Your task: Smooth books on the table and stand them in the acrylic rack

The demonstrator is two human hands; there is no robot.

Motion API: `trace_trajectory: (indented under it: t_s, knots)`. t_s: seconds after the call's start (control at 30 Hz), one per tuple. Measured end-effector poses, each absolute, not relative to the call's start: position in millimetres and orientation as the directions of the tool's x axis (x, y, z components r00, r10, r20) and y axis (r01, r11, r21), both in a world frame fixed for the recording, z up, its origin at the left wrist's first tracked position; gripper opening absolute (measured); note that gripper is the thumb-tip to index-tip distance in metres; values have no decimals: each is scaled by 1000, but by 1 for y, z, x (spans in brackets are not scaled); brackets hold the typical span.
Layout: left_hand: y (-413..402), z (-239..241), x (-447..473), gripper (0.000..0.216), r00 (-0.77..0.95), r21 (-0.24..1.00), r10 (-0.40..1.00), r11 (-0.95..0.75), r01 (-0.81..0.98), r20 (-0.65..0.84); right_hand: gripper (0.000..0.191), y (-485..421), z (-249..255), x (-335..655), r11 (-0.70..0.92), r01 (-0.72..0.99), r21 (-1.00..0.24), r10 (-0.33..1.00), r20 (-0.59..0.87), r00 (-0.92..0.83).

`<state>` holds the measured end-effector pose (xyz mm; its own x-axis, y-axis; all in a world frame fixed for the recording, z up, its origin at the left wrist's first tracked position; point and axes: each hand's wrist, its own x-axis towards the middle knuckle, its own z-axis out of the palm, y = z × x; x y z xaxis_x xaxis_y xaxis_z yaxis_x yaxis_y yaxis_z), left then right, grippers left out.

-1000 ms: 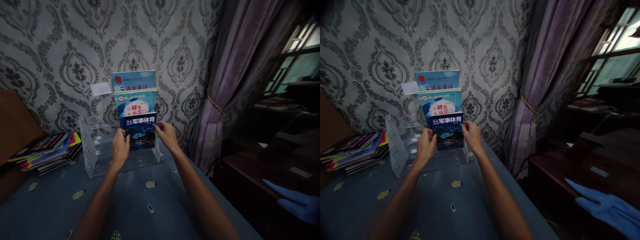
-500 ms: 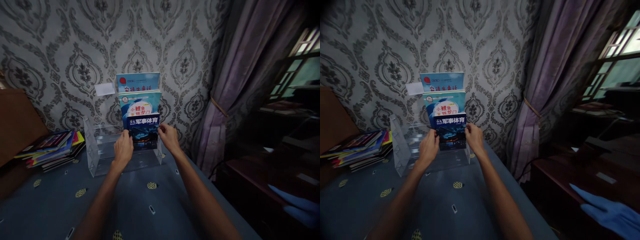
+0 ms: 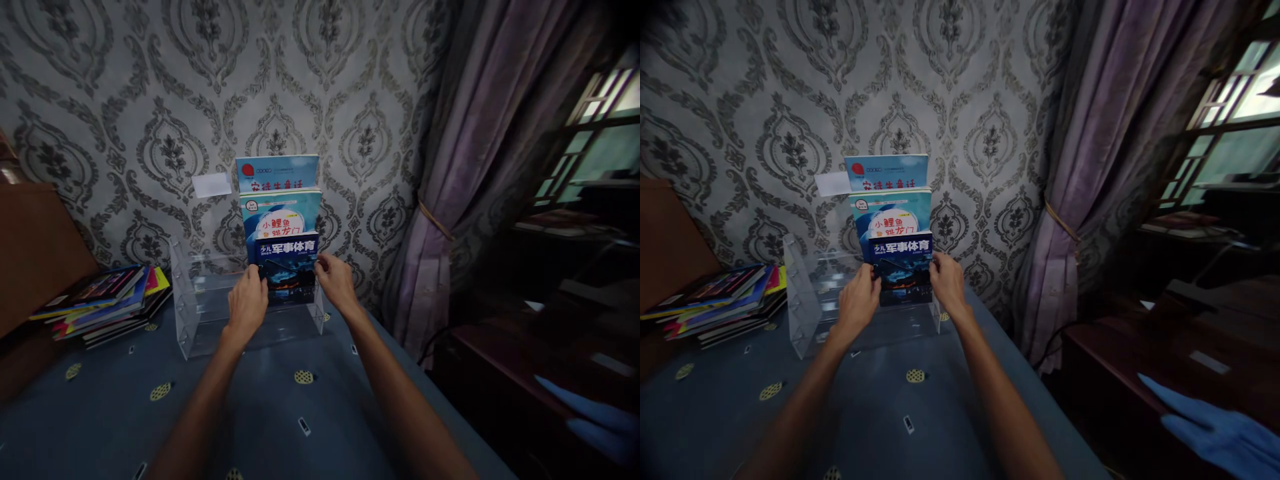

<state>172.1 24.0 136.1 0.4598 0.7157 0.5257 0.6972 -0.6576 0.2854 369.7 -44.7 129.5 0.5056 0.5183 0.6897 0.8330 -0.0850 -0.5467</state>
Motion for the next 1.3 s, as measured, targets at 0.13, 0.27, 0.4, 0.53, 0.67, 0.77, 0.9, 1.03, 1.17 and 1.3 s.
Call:
trace_trajectory:
  t_s: [0.13, 0.27, 0.4, 0.53, 0.67, 0.77, 0.9, 1.03, 1.17, 1.3]
  knots:
    - [23, 139, 170, 12, 456, 285, 727, -645, 709, 513, 31, -45, 130, 370, -99, 836, -540, 518, 690, 506]
    - [23, 140, 169, 13, 454, 285, 731, -641, 713, 509, 32, -45, 131, 369, -112, 843, -527, 525, 688, 500]
    - [23, 138, 169, 15, 453, 287, 729, -643, 710, 513, 32, -46, 132, 369, -119, 839, -530, 538, 677, 503]
    - [24, 138, 170, 17, 450, 299, 730, -645, 704, 514, 33, -46, 132, 371, -107, 837, -537, 547, 671, 500]
    - [24, 139, 169, 19, 453, 309, 729, -649, 695, 513, 32, -46, 132, 372, -118, 829, -547, 537, 667, 516]
    - [24, 140, 167, 20, 452, 314, 727, -653, 690, 517, 34, -48, 134, 373, -131, 820, -557, 536, 656, 532]
    - [25, 141, 165, 23, 434, 351, 718, -665, 659, 545, 35, -53, 140, 374, -142, 822, -551, 542, 652, 530]
    - [27, 141, 163, 25, 428, 384, 690, -699, 603, 583, 37, -59, 146, 375, -122, 825, -552, 543, 658, 521]
    - [28, 142, 162, 25, 449, 400, 661, -735, 548, 601, 37, -65, 152, 376, -58, 823, -565, 548, 671, 500]
    - [24, 146, 160, 26, 497, 415, 657, -749, 516, 567, 37, -70, 157, 375, -23, 813, -581, 520, 688, 506]
